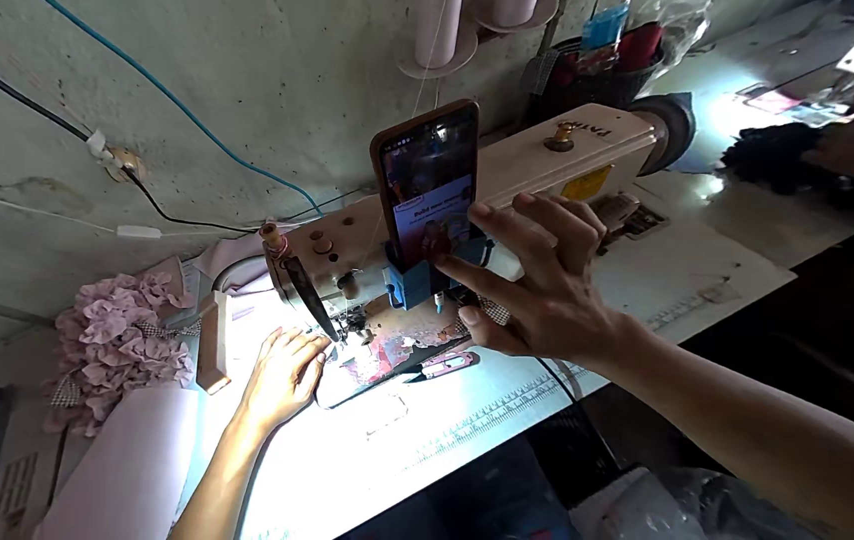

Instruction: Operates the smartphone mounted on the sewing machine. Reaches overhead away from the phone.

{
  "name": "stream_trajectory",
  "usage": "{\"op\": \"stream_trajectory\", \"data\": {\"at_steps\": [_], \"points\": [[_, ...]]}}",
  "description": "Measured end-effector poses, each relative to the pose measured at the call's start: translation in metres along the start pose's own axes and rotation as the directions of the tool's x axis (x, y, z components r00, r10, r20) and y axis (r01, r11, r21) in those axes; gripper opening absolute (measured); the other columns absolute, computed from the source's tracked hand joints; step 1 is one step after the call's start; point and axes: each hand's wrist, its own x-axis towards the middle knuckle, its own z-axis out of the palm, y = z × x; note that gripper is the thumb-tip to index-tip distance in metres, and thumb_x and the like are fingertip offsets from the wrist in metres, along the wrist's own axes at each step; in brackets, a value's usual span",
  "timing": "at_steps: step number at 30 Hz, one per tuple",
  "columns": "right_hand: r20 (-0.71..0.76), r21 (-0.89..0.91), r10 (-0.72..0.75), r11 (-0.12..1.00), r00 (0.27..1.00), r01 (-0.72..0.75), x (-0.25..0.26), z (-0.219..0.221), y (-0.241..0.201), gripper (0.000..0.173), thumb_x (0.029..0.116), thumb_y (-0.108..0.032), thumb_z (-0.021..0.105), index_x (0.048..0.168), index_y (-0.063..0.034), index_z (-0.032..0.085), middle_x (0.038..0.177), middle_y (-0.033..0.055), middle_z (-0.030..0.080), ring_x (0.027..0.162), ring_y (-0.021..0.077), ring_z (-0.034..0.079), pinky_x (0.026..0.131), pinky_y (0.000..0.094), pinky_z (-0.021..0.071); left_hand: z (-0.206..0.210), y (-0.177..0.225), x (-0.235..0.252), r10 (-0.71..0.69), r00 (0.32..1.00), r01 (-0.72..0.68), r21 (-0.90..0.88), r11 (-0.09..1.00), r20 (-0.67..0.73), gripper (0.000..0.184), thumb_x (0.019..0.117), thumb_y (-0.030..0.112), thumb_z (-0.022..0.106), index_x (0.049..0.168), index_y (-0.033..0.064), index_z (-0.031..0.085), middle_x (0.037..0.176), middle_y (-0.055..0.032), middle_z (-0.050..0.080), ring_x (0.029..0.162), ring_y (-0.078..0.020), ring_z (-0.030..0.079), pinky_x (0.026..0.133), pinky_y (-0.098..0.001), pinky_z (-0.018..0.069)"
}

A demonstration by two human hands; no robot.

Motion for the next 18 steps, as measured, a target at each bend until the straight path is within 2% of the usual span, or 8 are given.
{"op": "stream_trajectory", "data": {"at_steps": [9, 15, 18], "points": [[-0.021, 0.009, 0.064, 0.998, 0.998, -0.064, 0.013, -0.004, 0.010, 0.052, 0.1011, -0.050, 0.043, 0.140, -0.0227, 0.062, 0.160, 0.0158, 0.041, 0.151, 0.0393, 0.027, 0.120, 0.0589, 0.0158, 0.000, 0.000, 0.000, 0.003, 1.000, -0.003, -0.002, 1.000, -0.003, 0.041, 0.1065, 0.034, 0.040, 0.129, 0.0231, 0.072, 0.129, 0.0043, 0.071, 0.131, -0.0182, 0.059, 0.117, -0.0521, 0.0360], [-0.024, 0.001, 0.020, 1.000, 1.000, -0.020, 0.001, -0.006, 0.003, 0.047, 0.1009, -0.047, 0.045, 0.136, -0.0255, 0.066, 0.157, 0.0140, 0.044, 0.148, 0.0371, 0.030, 0.118, 0.0557, 0.0182, -0.001, 0.001, 0.000, -0.002, 1.000, 0.002, 0.003, 1.000, 0.000, 0.041, 0.1067, 0.036, 0.040, 0.130, 0.0235, 0.071, 0.130, 0.0034, 0.071, 0.131, -0.0192, 0.060, 0.117, -0.0535, 0.0361], [-0.021, 0.011, 0.006, 1.000, 1.000, -0.006, -0.003, -0.004, 0.001, 0.044, 0.1013, -0.047, 0.045, 0.131, -0.0262, 0.070, 0.156, 0.0136, 0.046, 0.148, 0.0370, 0.031, 0.119, 0.0558, 0.0165, -0.001, 0.000, 0.000, -0.004, 1.000, 0.004, -0.001, 1.000, 0.001, 0.041, 0.1063, 0.035, 0.040, 0.130, 0.0237, 0.071, 0.130, 0.0036, 0.071, 0.132, -0.0193, 0.059, 0.117, -0.0529, 0.0359]]}}
